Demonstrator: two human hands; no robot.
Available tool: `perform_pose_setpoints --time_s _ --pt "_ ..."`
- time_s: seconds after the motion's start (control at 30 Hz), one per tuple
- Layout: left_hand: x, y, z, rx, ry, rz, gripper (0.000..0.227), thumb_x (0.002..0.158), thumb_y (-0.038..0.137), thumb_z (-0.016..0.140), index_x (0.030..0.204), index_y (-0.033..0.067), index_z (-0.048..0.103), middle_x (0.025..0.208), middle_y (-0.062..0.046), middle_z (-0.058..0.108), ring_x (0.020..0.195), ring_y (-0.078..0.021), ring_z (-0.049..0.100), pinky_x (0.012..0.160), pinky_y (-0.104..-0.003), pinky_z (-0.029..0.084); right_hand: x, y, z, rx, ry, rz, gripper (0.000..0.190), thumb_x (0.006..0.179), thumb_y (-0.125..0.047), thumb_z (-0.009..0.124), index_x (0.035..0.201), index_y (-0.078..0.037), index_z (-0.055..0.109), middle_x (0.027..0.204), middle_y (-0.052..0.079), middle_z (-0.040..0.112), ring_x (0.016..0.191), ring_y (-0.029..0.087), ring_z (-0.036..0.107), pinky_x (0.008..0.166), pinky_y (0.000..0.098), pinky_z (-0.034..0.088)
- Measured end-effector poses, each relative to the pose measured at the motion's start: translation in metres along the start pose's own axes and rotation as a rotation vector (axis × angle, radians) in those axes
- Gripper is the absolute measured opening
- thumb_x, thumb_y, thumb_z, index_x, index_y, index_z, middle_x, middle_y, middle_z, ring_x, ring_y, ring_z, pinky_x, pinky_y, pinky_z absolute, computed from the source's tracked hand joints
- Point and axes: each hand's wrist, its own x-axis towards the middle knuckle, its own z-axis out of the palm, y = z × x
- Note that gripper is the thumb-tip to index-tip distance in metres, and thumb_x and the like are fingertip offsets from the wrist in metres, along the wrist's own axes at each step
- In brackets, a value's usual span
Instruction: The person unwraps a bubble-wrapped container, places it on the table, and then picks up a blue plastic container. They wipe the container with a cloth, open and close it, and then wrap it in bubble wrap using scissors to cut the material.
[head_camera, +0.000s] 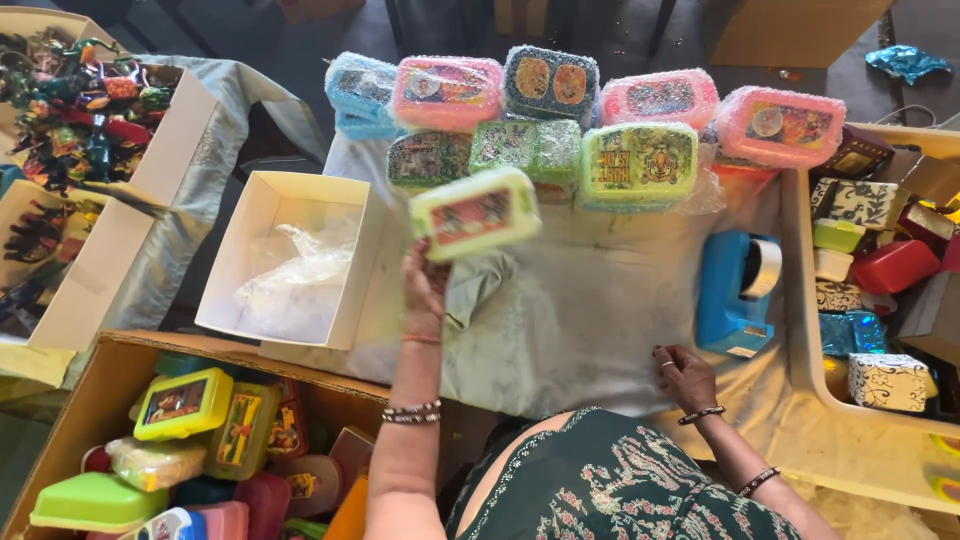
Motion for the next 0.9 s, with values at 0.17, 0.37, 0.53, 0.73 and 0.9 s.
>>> perform_pose_setpoints --time_s 0.17,0.37,0.53,0.73,0.9 --pt "0.057 0.061 0.014 -0.092 0.037 0.155 0.035 0.094 0.031 0.067 0.121 0.0098 0.068 0.109 -0.005 0.074 0.09 -0.0194 0.072 0.075 -0.035 0.062 -0.004 -0.008 0.002 0.016 0.02 0.021 0.027 0.097 -0.029 0.069 0.106 -0.005 0.077 0.074 0.005 0.07 0.058 0.011 0.062 0.052 0.0279 0.051" --pt "0.108 0.088 0.03 -0.061 0.175 0.301 0.037 0.087 0.019 0.078 0.121 0.0071 0.066 0.105 -0.008 0.073 0.088 -0.0225 0.073 0.073 -0.038 0.064 -0.003 -0.009 0.002 -0.061 0.039 0.009 0.027 0.097 -0.03 0.069 0.105 -0.006 0.078 0.072 0.005 0.071 0.057 0.011 0.063 0.051 0.0276 0.052" --pt "0.174 0.072 -0.002 0.03 0.279 0.314 0.041 0.084 0.016 0.083 0.118 0.0054 0.061 0.104 -0.009 0.071 0.087 -0.0233 0.072 0.074 -0.041 0.064 -0.003 -0.008 0.003 -0.069 0.056 0.014 0.027 0.096 -0.03 0.069 0.102 -0.006 0.079 0.07 0.005 0.072 0.055 0.011 0.064 0.05 0.0277 0.052" --pt "0.184 0.085 0.011 0.231 0.309 0.207 0.041 0.09 0.025 0.079 0.127 0.0147 0.065 0.11 0.001 0.072 0.094 -0.0146 0.068 0.074 -0.037 0.057 0.0 -0.009 0.003 -0.087 0.061 0.01 0.027 0.097 -0.031 0.069 0.099 -0.006 0.079 0.068 0.006 0.072 0.053 0.011 0.064 0.049 0.0282 0.051" --pt "0.191 0.092 0.014 0.244 0.192 0.211 0.044 0.087 0.019 0.082 0.128 0.0202 0.066 0.106 0.002 0.074 0.095 -0.015 0.068 0.08 -0.035 0.057 -0.002 -0.011 0.004 -0.121 0.063 0.004 0.027 0.097 -0.03 0.067 0.099 -0.006 0.079 0.067 0.006 0.072 0.052 0.011 0.064 0.048 0.0286 0.051"
